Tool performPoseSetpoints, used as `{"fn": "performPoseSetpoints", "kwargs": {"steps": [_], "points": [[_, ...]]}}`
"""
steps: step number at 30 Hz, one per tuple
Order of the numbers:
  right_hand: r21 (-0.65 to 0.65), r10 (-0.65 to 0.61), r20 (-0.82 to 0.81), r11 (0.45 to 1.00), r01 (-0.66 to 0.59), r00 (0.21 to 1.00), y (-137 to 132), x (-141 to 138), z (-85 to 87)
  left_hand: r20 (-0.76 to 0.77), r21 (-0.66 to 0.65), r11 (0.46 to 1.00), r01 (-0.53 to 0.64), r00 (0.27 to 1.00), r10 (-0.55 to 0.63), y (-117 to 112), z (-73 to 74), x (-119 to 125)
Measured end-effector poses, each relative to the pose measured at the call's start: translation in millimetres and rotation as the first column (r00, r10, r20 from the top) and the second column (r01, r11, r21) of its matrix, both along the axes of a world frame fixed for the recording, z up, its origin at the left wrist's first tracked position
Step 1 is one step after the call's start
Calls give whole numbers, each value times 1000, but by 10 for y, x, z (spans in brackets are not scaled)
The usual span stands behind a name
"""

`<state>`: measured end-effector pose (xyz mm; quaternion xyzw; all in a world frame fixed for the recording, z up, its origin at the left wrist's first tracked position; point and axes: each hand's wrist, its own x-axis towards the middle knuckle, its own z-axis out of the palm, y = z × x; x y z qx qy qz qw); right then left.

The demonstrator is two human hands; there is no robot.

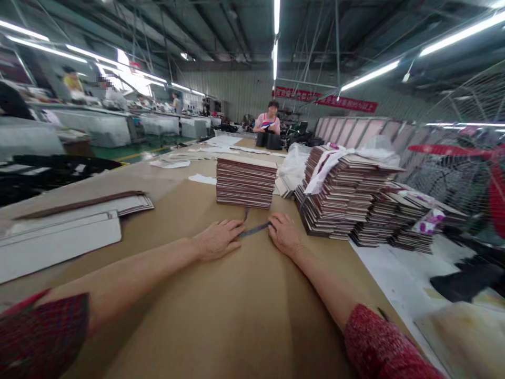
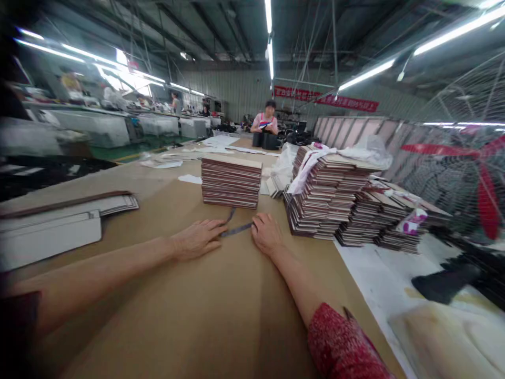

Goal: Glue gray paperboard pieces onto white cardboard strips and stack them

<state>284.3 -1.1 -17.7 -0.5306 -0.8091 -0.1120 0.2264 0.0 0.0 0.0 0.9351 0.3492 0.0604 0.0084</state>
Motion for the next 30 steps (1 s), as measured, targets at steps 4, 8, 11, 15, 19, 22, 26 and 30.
{"fn": "performPoseSetpoints", "kwargs": {"steps": [4,8,11,15,19,22,26,30], "points": [[-20,24,-17,999,-24,1000,72,52,-68,20,2,1000,-17,1000,17,-35,21,55],[-44,139,-34,989,-140,990,109,65,-72,60,-11,999,-33,998,34,-51,66,274],[-32,229,-58,973,-231,972,88,73,-36,106,-27,996,-87,990,90,-46,86,485],[15,284,-110,959,-284,952,29,91,3,187,-99,987,-130,971,147,-43,76,647],[65,259,-165,966,-251,952,1,95,2,359,-220,969,-111,915,186,-90,54,596],[89,213,-196,976,-199,957,9,89,-13,528,-342,931,-124,795,300,-112,42,459],[76,172,-202,984,-160,964,41,86,-46,688,-545,822,-161,474,549,-33,35,201],[41,154,-187,988,-149,970,78,90,-85,677,-721,672,-172,36,735,167,62,-102]]}}
